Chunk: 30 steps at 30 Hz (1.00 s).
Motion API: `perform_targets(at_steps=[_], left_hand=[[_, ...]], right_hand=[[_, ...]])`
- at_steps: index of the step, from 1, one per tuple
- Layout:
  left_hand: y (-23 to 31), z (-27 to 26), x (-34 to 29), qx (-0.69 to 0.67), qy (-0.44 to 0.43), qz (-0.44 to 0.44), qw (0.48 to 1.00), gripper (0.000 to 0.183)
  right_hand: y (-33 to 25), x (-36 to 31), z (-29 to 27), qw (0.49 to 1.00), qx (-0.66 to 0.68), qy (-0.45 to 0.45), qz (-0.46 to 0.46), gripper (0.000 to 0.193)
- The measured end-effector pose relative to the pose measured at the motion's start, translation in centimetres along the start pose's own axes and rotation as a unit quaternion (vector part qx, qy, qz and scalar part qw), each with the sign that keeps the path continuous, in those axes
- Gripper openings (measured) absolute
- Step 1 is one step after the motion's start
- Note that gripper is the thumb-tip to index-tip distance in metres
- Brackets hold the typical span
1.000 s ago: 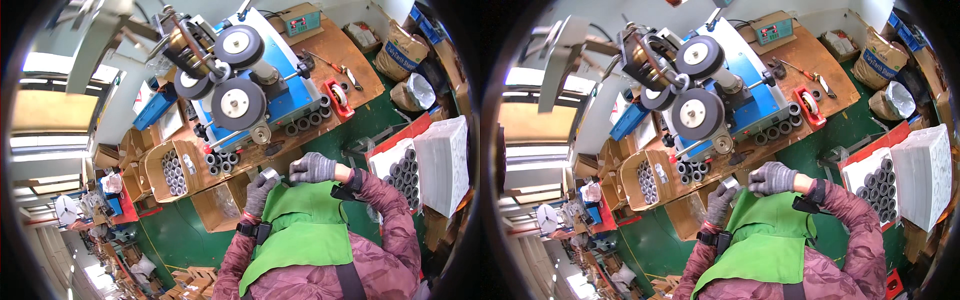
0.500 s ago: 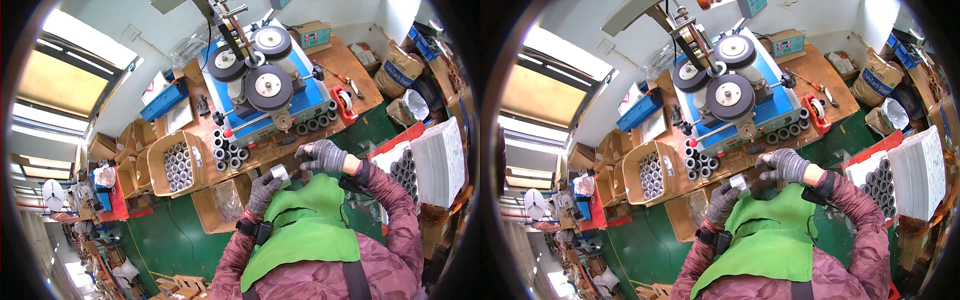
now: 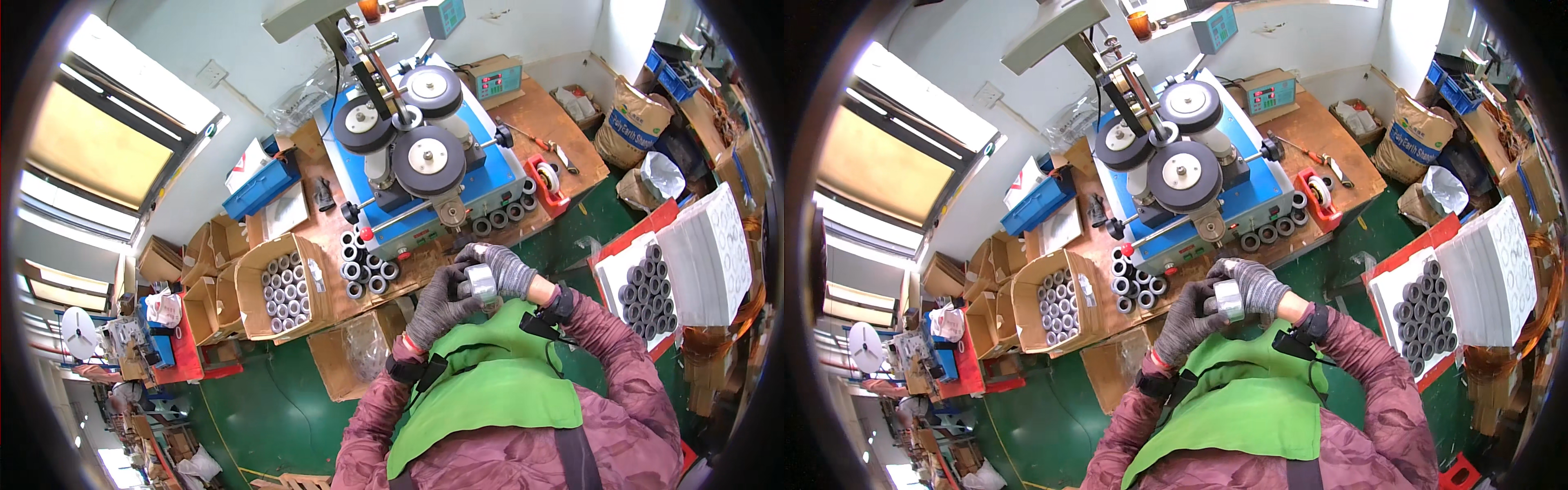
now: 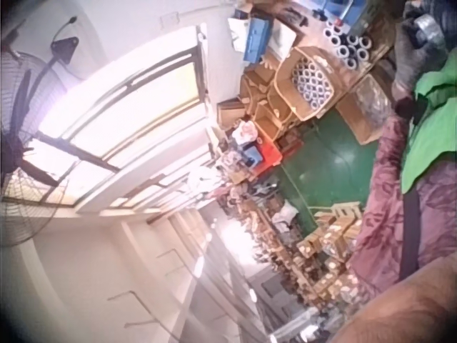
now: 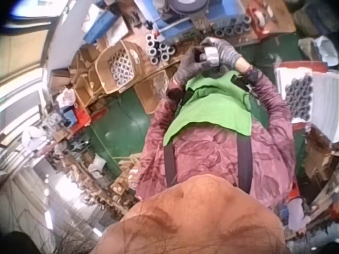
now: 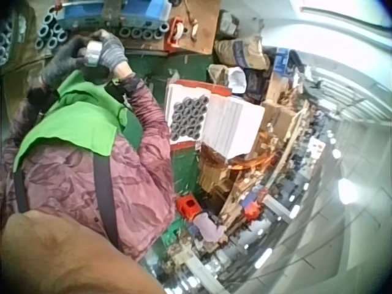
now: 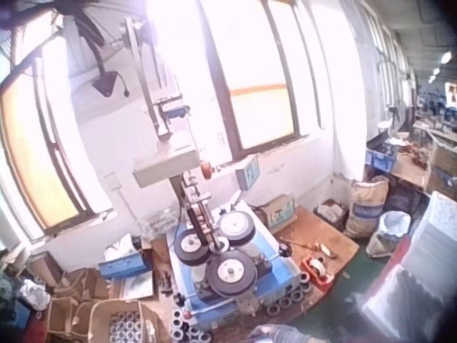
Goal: The person picks up a ring from a tray, wraps tape around it using a machine, and places it into a box. They then repeat the process by taking a ring from a box, taping it, and returning it to the box.
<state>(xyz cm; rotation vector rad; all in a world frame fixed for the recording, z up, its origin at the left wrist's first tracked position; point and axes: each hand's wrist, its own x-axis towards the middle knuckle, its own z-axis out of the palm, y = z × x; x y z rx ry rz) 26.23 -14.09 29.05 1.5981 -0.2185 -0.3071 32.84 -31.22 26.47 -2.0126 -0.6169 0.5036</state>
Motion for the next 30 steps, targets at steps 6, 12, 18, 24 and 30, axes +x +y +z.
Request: perform_targets(at_steps=[6,12,18,24,30], left_hand=[[1.8,-1.3,0.7,-0.162,0.017,-0.028,0.986,0.026],[1.4,-1.3,1.8,-0.115,0.012,-0.054,0.992,0.016],[0.7,1.3,3.2,0.235,0.039,0.073,0.968,0.036],[1.8,-0.9,2.0,0.189,0.005,0.138,0.972,0.033],[-1.5,1.3,4.9,0.009,0.027,0.028,0.999,0.067]], right_hand=[[-1.6,0.4,-2.3,0.993,-0.058,0.085,-0.066,0.036],[-1.1,0.6,-2.9,0.971,-0.219,0.091,-0.003,0.027],[-0.4,1.7,-2.5,0.949,-0.277,0.116,0.097,0.026],[3.5,2.0,-3.1,0.986,-0.101,0.121,0.056,0.024],[3.2,1.4,-3.8,0.981,0.130,0.050,0.139,0.020]])
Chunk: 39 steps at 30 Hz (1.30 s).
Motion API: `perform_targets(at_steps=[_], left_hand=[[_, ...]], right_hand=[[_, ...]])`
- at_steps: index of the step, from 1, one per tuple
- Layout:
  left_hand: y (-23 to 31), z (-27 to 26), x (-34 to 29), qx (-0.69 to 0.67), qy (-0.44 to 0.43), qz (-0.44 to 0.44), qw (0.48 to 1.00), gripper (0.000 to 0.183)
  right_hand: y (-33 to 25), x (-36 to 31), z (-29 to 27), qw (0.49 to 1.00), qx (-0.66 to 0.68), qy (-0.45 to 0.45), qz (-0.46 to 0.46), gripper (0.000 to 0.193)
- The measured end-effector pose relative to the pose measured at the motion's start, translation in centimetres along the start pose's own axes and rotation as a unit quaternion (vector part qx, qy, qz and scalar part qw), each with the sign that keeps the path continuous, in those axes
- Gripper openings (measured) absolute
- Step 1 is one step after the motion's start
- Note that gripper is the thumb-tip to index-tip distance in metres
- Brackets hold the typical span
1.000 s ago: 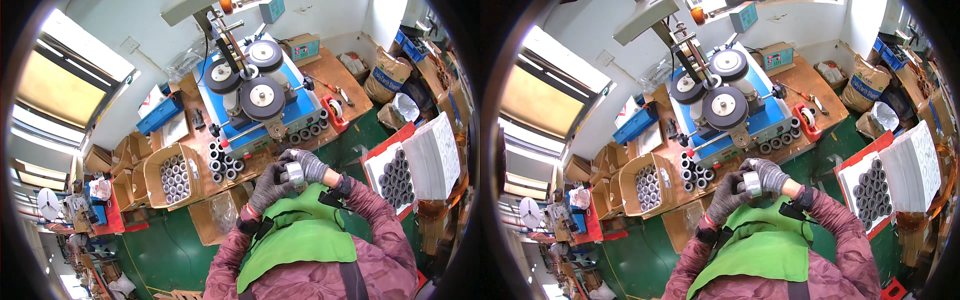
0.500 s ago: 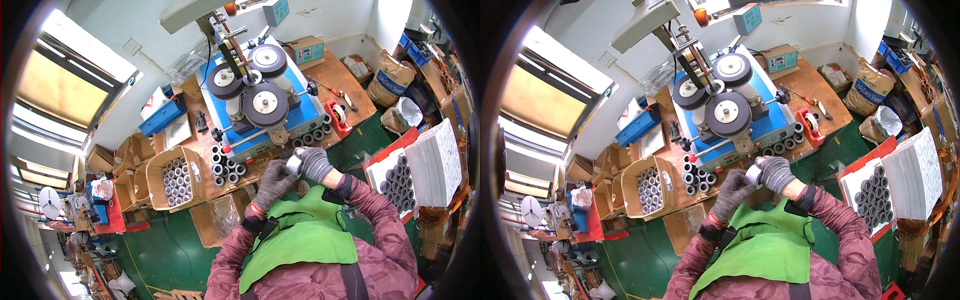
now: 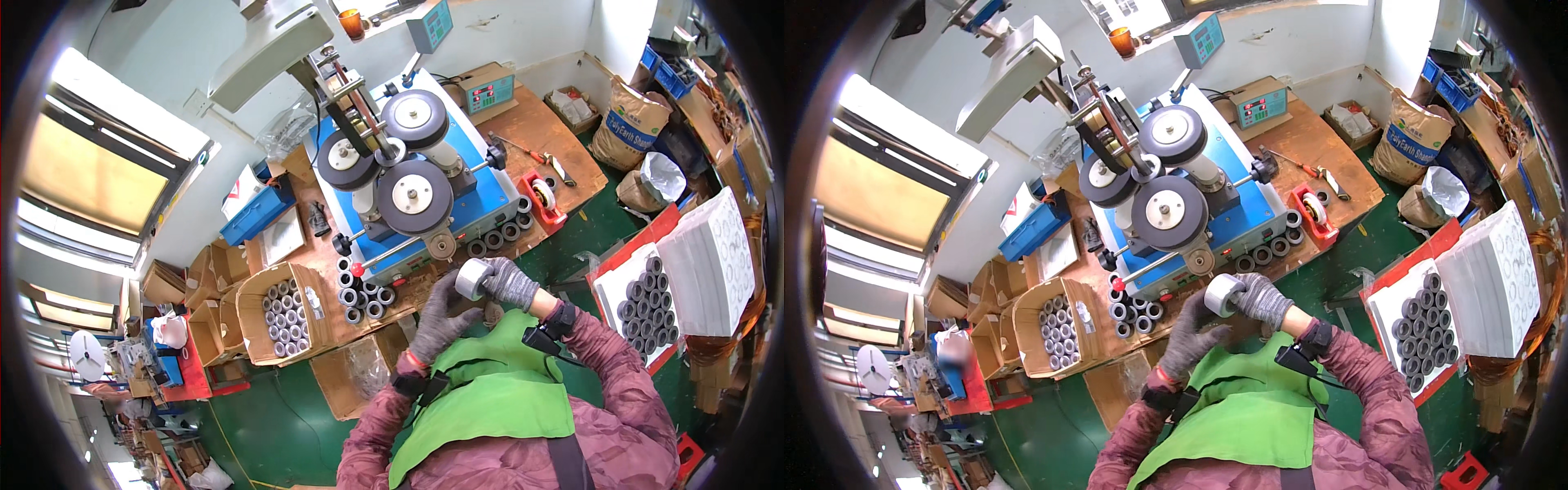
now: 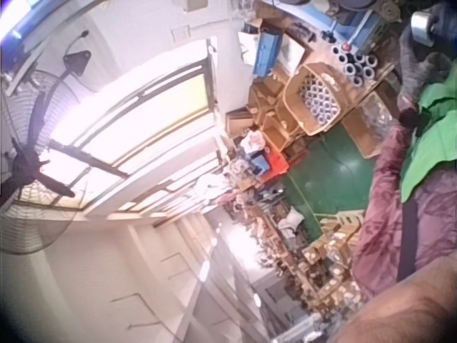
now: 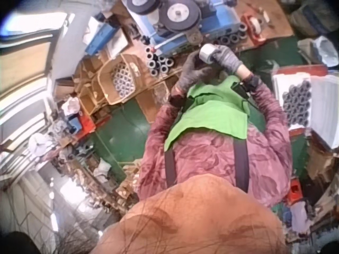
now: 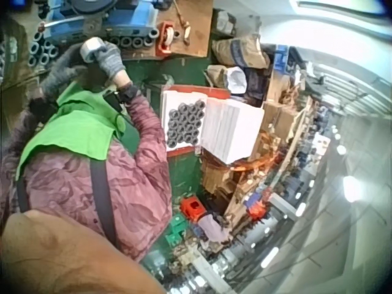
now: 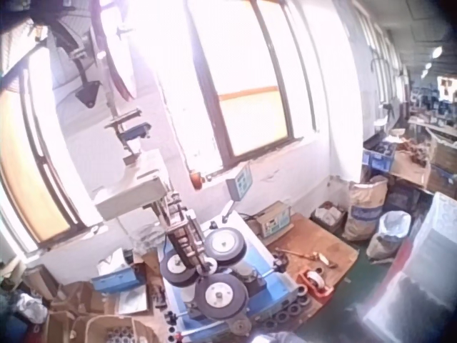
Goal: The person picks up a ring from a tray, wraps tape around it using a machine, and places it into a box. They then repeat the process by taking a ring from a box, taping it, and returning it to the box.
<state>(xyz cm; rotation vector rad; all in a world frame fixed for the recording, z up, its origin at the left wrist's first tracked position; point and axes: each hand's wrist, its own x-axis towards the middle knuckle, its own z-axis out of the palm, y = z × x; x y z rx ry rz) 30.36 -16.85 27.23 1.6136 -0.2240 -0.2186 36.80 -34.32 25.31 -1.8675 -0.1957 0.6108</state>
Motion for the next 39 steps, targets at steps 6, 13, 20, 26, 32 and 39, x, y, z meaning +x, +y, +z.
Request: perform_targets(at_steps=[6,13,20,26,32,39], left_hand=[[0.8,2.1,2.6,-0.129,0.058,-0.144,0.980,0.048],[-2.3,-0.3,0.6,-0.178,0.095,-0.244,0.949,0.046],[-1.6,1.0,-1.1,-0.099,0.146,-0.279,0.944,0.042],[-2.1,2.3,-1.1,-0.048,0.146,-0.311,0.938,0.041],[-2.7,3.0,-0.3,-0.019,0.132,-0.328,0.935,0.044],[-2.2,4.3,1.7,-0.010,0.118,-0.318,0.941,0.040]], right_hand=[[0.3,-1.8,-2.8,0.978,0.156,-0.133,0.021,0.024],[16.9,0.9,-14.3,0.981,-0.126,0.145,0.007,0.026],[24.8,6.6,-20.1,0.882,-0.307,0.308,0.179,0.036],[28.3,10.2,-21.1,0.888,-0.188,0.286,0.306,0.046],[29.9,9.3,-21.6,0.922,-0.099,0.289,0.239,0.041],[33.2,7.7,-20.6,0.914,-0.065,0.271,0.295,0.049]])
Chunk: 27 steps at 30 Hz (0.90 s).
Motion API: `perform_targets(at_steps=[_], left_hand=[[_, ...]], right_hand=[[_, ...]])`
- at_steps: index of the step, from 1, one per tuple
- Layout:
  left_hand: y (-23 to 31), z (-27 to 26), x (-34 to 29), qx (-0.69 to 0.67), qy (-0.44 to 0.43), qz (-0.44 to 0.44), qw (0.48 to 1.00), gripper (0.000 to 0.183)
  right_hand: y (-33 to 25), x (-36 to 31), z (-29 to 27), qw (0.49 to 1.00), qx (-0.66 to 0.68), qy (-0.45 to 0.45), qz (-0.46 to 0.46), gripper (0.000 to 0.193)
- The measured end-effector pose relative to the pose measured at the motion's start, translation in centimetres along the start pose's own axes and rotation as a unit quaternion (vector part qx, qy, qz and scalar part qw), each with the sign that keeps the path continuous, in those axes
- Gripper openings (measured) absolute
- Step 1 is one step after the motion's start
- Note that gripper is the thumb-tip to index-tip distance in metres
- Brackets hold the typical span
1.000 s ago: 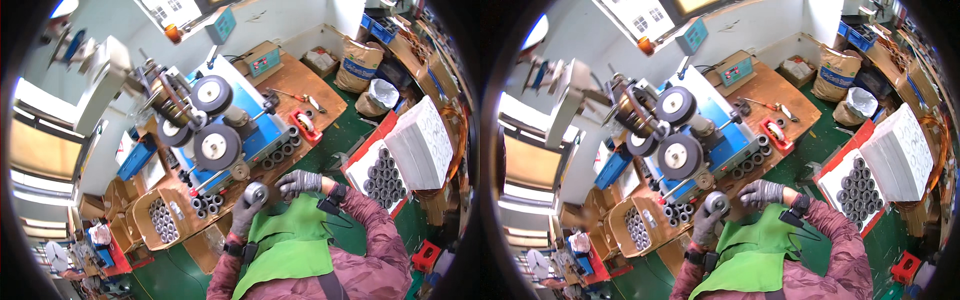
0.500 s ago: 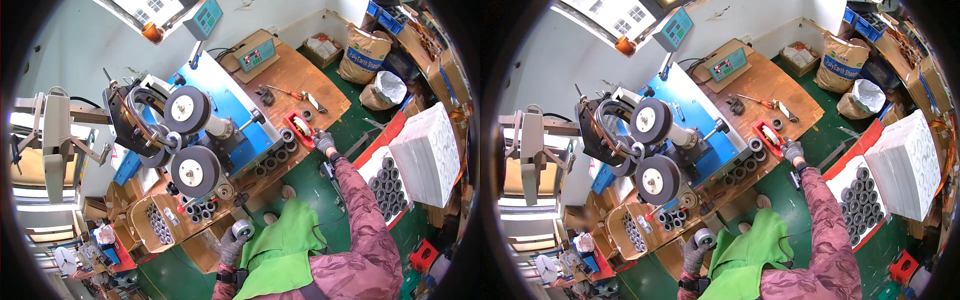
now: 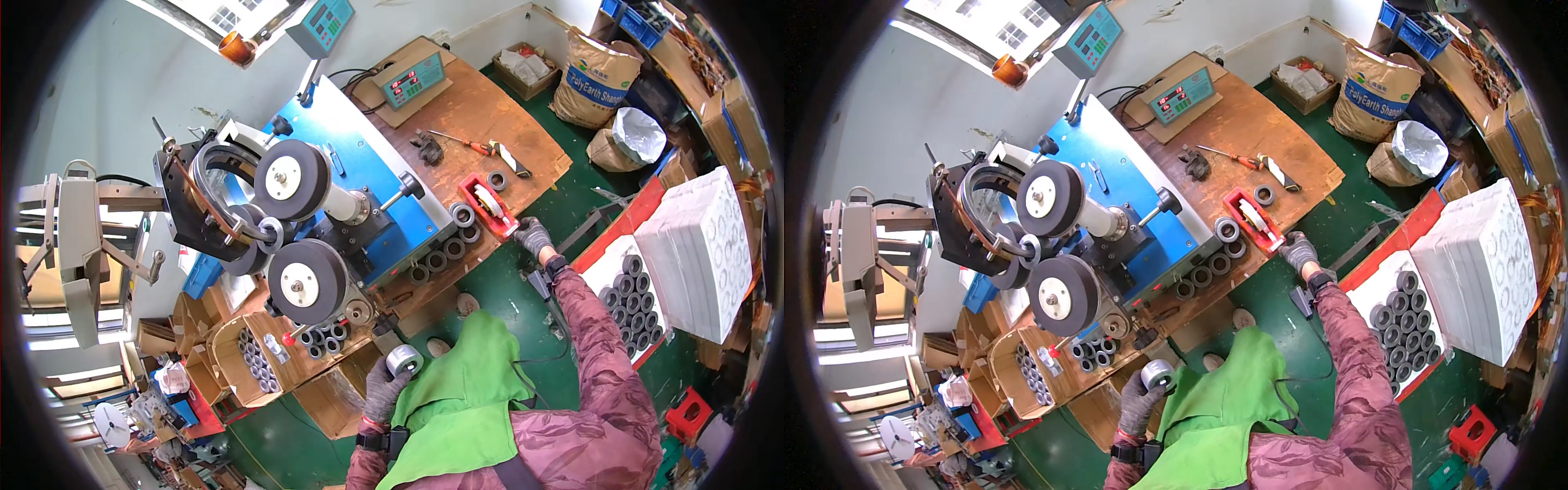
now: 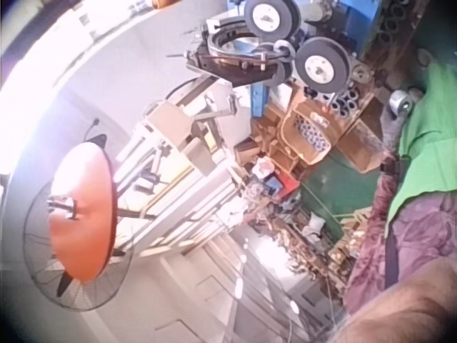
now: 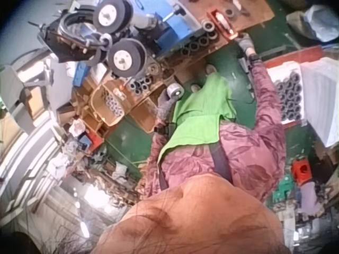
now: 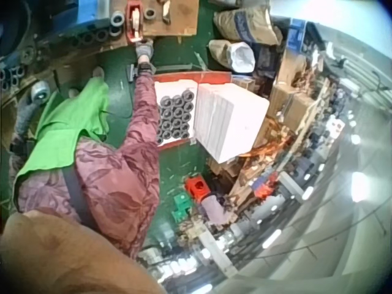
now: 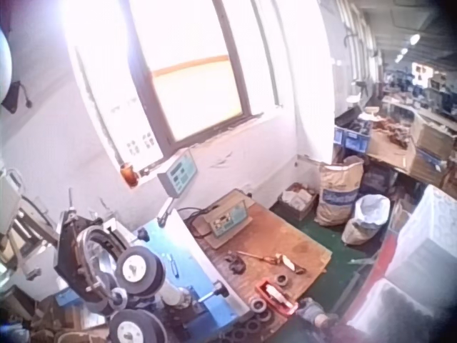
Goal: The person picks up a ring from a tray, wraps tape around it using a machine, and places it into a box. They then repeat the process by taking a ring from a box, taping it, and returning it to the box.
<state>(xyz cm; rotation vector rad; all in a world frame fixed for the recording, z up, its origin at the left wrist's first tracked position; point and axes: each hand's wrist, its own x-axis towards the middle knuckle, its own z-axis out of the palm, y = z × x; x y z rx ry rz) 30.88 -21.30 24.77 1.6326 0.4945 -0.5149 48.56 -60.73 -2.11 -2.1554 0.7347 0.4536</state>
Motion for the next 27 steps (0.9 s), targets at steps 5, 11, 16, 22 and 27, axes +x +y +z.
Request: perform_targets(at_steps=[5,11,16,22,27], left_hand=[[0.4,0.6,0.3,-0.012,-0.017,0.000,1.000,0.040],[1.2,1.1,0.3,-0.039,-0.017,-0.009,0.999,0.040],[0.1,0.6,0.7,0.008,-0.022,-0.013,1.000,0.039],[-0.6,0.5,1.1,0.123,-0.016,0.037,0.992,0.042],[0.5,1.3,3.1,0.120,-0.036,0.145,0.981,0.042]], right_hand=[[1.0,1.3,1.4,0.998,0.060,-0.002,0.023,0.055],[2.3,1.2,0.6,0.990,0.130,-0.047,-0.041,0.049],[0.3,-1.2,-0.2,0.988,-0.088,0.088,-0.095,0.058],[4.0,-3.9,2.2,0.922,-0.090,0.214,0.309,0.045],[-1.3,-9.3,0.5,0.970,-0.024,-0.217,-0.102,0.035]])
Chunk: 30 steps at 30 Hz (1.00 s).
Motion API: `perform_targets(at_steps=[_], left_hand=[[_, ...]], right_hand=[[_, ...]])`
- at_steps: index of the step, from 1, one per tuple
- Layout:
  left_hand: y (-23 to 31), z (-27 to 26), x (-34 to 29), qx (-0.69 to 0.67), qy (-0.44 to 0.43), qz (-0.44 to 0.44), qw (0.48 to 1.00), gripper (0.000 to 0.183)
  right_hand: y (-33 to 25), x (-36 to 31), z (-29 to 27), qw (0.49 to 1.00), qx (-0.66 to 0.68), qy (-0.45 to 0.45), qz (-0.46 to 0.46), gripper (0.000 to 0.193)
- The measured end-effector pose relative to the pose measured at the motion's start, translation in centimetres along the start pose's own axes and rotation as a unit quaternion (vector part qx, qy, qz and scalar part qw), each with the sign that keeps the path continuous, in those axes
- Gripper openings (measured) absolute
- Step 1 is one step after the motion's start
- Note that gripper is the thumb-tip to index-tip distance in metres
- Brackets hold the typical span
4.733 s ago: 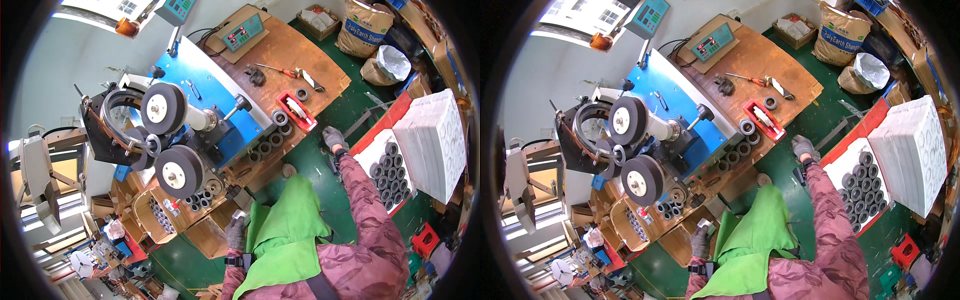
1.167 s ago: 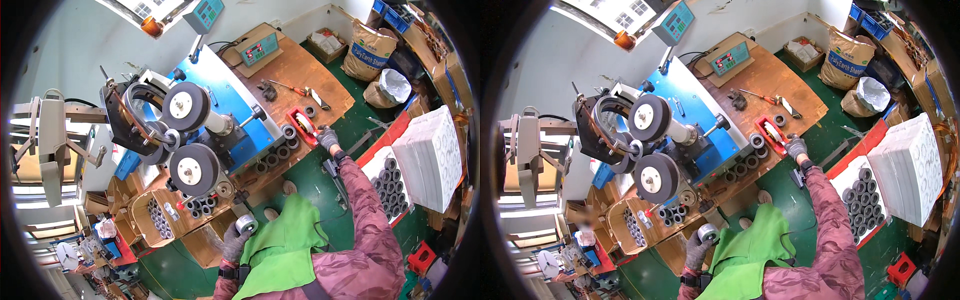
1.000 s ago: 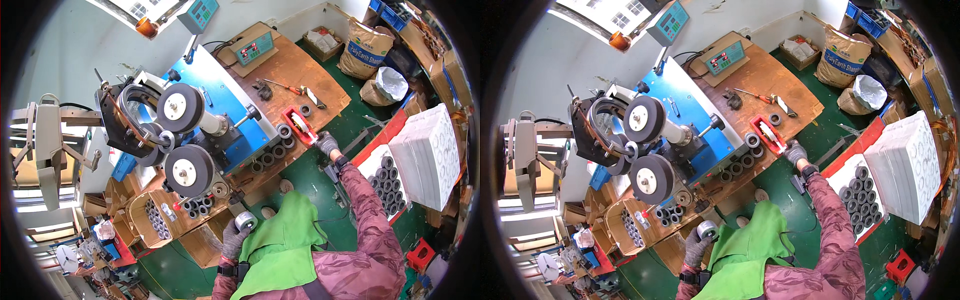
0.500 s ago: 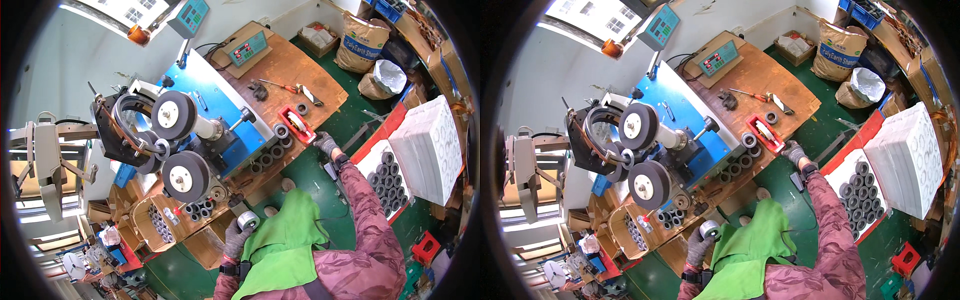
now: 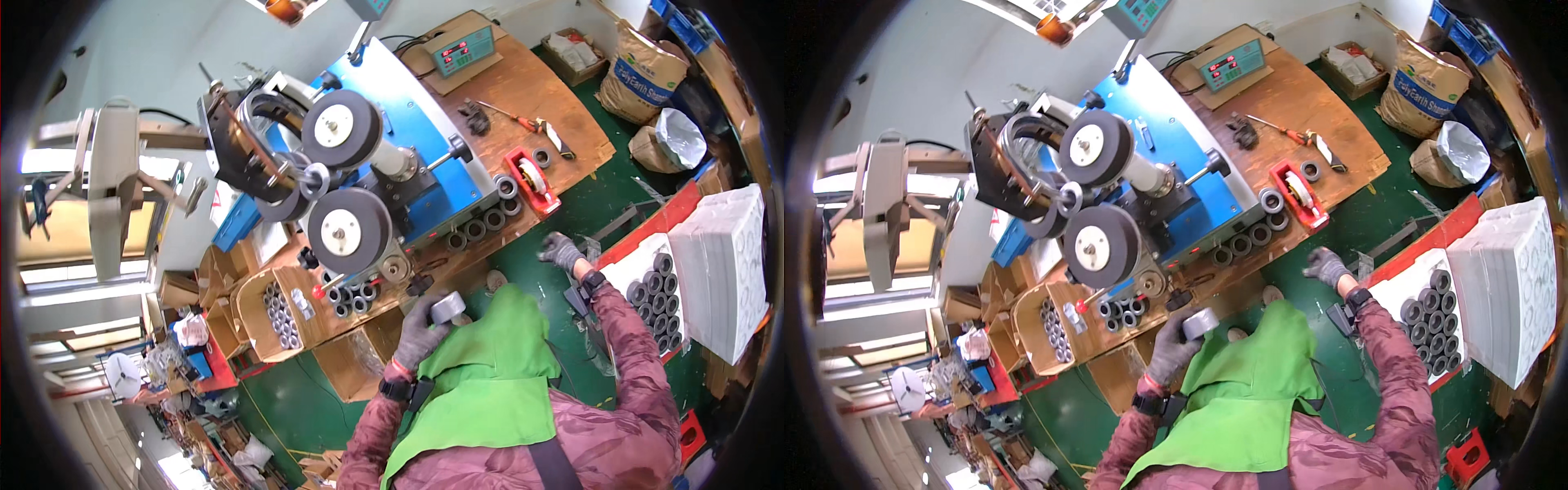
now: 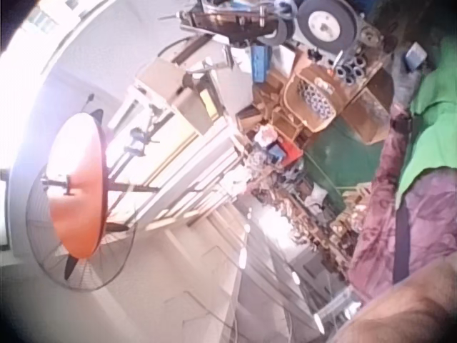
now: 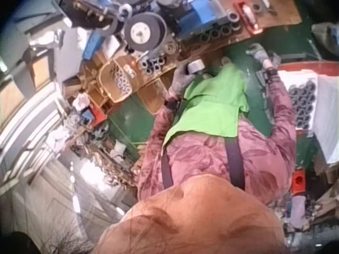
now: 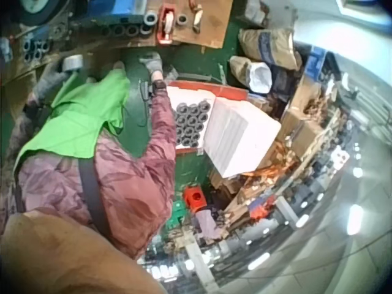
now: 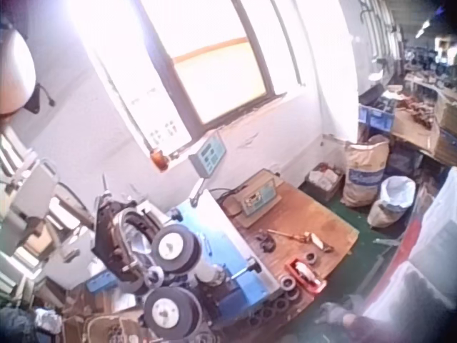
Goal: The person picks up a ring from a tray, wraps tape around it using a machine, and places it into a box. They then repeat the process by taking a ring from a box, taping it, and returning it to the box.
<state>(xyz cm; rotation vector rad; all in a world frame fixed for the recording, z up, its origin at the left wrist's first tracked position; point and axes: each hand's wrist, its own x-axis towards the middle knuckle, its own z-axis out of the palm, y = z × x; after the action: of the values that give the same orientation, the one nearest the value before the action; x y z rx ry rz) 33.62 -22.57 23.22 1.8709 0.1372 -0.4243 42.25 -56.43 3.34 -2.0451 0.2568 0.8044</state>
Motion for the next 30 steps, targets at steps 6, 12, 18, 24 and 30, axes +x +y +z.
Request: perform_targets(at_steps=[6,12,18,24,30], left_hand=[[1.3,0.1,1.2,0.083,-0.011,0.144,0.986,0.043],[3.0,0.7,0.3,0.154,0.007,0.168,0.974,0.039],[2.0,-0.5,-1.5,-0.006,0.000,0.115,0.993,0.044],[2.9,-2.4,-2.2,-0.099,0.040,-0.021,0.994,0.044],[2.3,-3.3,-3.5,-0.202,0.050,-0.042,0.977,0.043]], right_hand=[[-18.9,-10.0,0.3,0.941,0.077,-0.221,-0.244,0.035],[-23.5,-12.1,3.0,0.929,-0.113,-0.186,-0.300,0.037],[-23.8,-10.3,2.5,0.900,-0.257,-0.174,-0.307,0.057],[-24.8,-10.7,3.5,0.870,-0.016,-0.166,-0.464,0.039],[-28.1,-12.6,8.1,0.784,-0.211,-0.070,-0.579,0.047]])
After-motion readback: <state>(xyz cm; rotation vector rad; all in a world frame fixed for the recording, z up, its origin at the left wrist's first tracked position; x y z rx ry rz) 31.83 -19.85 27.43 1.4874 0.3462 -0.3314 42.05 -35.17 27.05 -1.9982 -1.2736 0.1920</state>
